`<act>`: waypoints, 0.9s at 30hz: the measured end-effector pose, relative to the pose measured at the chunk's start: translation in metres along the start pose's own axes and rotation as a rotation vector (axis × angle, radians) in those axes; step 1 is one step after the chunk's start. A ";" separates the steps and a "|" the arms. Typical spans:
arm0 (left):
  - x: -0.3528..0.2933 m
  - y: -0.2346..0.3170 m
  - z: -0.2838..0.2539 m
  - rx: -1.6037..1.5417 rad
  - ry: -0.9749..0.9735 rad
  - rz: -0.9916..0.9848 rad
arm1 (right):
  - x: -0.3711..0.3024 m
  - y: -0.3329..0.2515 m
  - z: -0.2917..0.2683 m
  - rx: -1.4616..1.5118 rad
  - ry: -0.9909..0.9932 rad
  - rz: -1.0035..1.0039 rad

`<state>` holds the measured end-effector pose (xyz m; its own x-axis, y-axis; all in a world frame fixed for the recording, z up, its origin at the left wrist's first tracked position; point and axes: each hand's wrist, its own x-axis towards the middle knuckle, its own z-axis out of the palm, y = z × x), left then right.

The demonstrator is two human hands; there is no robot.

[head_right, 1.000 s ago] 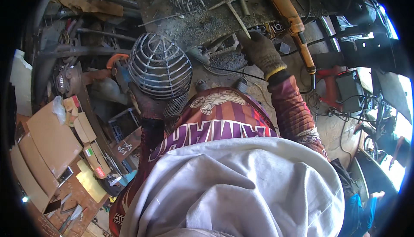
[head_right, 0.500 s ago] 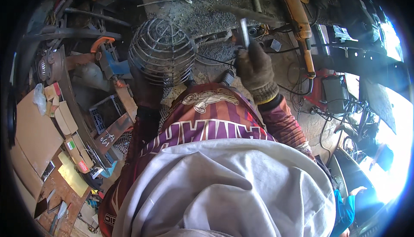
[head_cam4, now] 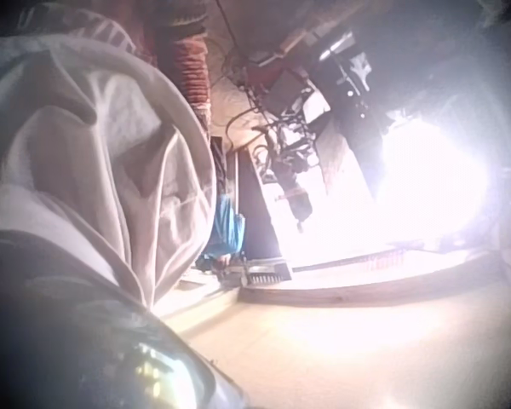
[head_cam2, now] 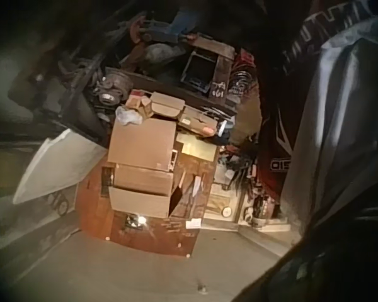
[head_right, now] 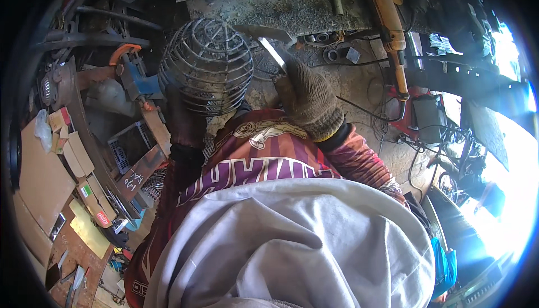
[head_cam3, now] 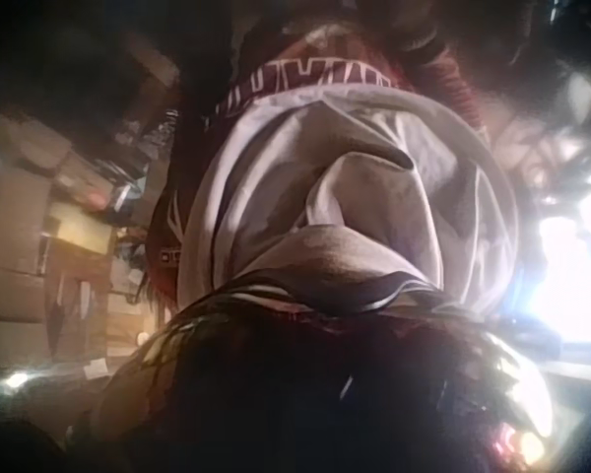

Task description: The person welds metal bars together to form a curved wire cage, using a handheld welding torch to join the intersections. The person then uses a chipping hammer to tap and scrape slag from the welded joints while holding the frame by hand.

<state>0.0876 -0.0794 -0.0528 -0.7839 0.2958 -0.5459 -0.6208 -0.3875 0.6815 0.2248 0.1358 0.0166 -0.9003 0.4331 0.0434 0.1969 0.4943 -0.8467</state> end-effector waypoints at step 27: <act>-0.009 0.008 0.019 -0.031 0.042 -0.011 | 0.017 0.017 0.005 -0.273 -0.047 0.054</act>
<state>0.0893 -0.0687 -0.0334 -0.7754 0.2634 -0.5739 -0.6283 -0.4119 0.6600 0.2111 0.1476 -0.0002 -0.9012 0.4324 -0.0281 0.3371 0.6588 -0.6726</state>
